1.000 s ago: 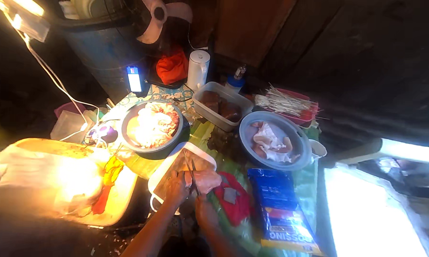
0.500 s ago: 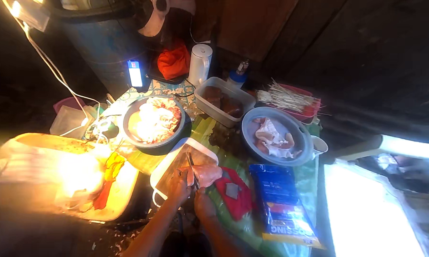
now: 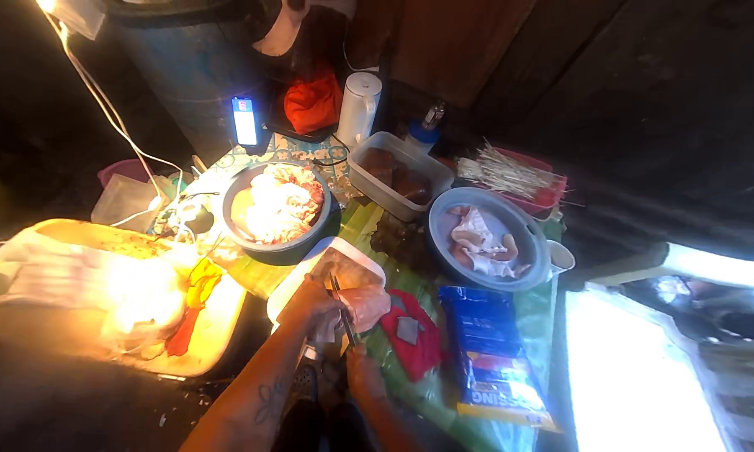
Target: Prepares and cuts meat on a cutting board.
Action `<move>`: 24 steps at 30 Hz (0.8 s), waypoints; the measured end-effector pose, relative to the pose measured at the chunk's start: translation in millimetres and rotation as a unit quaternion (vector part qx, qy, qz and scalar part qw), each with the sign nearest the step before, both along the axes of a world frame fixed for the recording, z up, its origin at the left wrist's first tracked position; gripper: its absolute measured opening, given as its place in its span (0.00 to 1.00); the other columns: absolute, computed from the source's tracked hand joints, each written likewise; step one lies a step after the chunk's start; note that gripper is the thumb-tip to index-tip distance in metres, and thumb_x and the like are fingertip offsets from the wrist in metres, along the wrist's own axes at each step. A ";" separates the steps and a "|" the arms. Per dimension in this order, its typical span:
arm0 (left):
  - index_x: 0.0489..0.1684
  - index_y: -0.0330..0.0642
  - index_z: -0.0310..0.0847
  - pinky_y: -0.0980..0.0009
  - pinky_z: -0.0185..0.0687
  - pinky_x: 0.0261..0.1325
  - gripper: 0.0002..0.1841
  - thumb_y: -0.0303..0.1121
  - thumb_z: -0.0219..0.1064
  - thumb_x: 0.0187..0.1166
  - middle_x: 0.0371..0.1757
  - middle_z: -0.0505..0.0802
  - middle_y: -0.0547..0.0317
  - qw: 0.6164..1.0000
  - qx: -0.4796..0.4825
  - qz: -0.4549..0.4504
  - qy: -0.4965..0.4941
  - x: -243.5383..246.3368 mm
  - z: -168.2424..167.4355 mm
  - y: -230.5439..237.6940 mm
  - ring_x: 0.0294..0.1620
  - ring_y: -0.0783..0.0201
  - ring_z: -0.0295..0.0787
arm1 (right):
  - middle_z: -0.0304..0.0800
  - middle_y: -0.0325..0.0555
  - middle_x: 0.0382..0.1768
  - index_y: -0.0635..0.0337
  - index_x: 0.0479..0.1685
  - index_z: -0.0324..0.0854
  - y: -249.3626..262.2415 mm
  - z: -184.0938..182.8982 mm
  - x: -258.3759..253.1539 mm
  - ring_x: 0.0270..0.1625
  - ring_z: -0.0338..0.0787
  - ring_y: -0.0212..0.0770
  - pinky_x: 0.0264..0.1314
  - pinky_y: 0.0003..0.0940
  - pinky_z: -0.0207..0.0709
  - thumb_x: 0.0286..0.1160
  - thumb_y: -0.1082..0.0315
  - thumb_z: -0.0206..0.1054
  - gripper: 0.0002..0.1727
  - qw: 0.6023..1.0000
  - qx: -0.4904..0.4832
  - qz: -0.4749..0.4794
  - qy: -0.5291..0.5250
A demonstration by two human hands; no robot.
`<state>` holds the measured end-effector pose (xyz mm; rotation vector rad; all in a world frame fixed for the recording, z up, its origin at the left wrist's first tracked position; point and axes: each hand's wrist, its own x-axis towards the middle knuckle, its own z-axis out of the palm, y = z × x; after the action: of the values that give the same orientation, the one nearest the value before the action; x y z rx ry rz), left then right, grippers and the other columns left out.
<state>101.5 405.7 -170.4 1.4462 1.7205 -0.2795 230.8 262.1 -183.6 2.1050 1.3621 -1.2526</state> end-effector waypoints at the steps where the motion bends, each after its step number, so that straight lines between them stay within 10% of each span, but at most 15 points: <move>1: 0.76 0.35 0.73 0.38 0.80 0.69 0.48 0.56 0.85 0.58 0.84 0.69 0.31 1.000 -0.014 0.007 -0.002 6.0 -1.7 -1.1 0.74 0.34 0.78 | 0.90 0.60 0.62 0.58 0.85 0.58 -0.1 -0.9 1.4 0.65 0.92 0.59 0.65 0.56 0.85 0.97 0.55 0.40 0.26 1.000 0.001 0.000 -0.001; 4: 0.87 0.40 0.61 0.37 0.79 0.69 0.55 0.49 0.87 0.55 0.85 0.68 0.32 0.998 -0.033 -0.026 0.038 20.2 -4.5 -11.0 0.75 0.33 0.77 | 0.89 0.60 0.63 0.59 0.86 0.58 7.4 -2.4 1.9 0.66 0.92 0.58 0.66 0.55 0.85 0.97 0.57 0.40 0.26 1.000 -0.001 0.005 0.004; 10: 0.77 0.39 0.72 0.40 0.80 0.68 0.36 0.37 0.80 0.67 0.80 0.74 0.35 0.995 0.059 -0.069 0.039 15.6 -16.8 -43.1 0.73 0.34 0.78 | 0.84 0.62 0.71 0.62 0.84 0.64 54.7 2.5 -17.0 0.72 0.87 0.59 0.71 0.58 0.81 0.96 0.62 0.41 0.25 0.999 0.019 0.005 0.040; 17: 0.82 0.48 0.71 0.38 0.81 0.67 0.44 0.39 0.85 0.56 0.83 0.74 0.41 0.999 0.049 0.009 -0.012 -7.6 -31.8 -34.6 0.72 0.38 0.81 | 0.88 0.62 0.64 0.58 0.88 0.57 -2.4 -4.5 3.6 0.67 0.91 0.60 0.67 0.58 0.83 0.97 0.52 0.40 0.28 1.000 -0.019 0.008 0.016; 24: 0.82 0.46 0.72 0.47 0.78 0.74 0.35 0.35 0.76 0.70 0.83 0.74 0.45 0.995 0.078 -0.060 -0.004 -1.4 -23.3 -69.9 0.77 0.43 0.78 | 0.83 0.62 0.72 0.62 0.85 0.61 38.7 -5.8 -16.1 0.71 0.88 0.60 0.70 0.58 0.82 0.97 0.57 0.40 0.27 0.999 0.002 0.021 0.028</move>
<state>100.1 335.7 -193.7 1.6650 1.6823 -0.2059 214.6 300.8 -189.4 2.0485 1.4260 -1.3028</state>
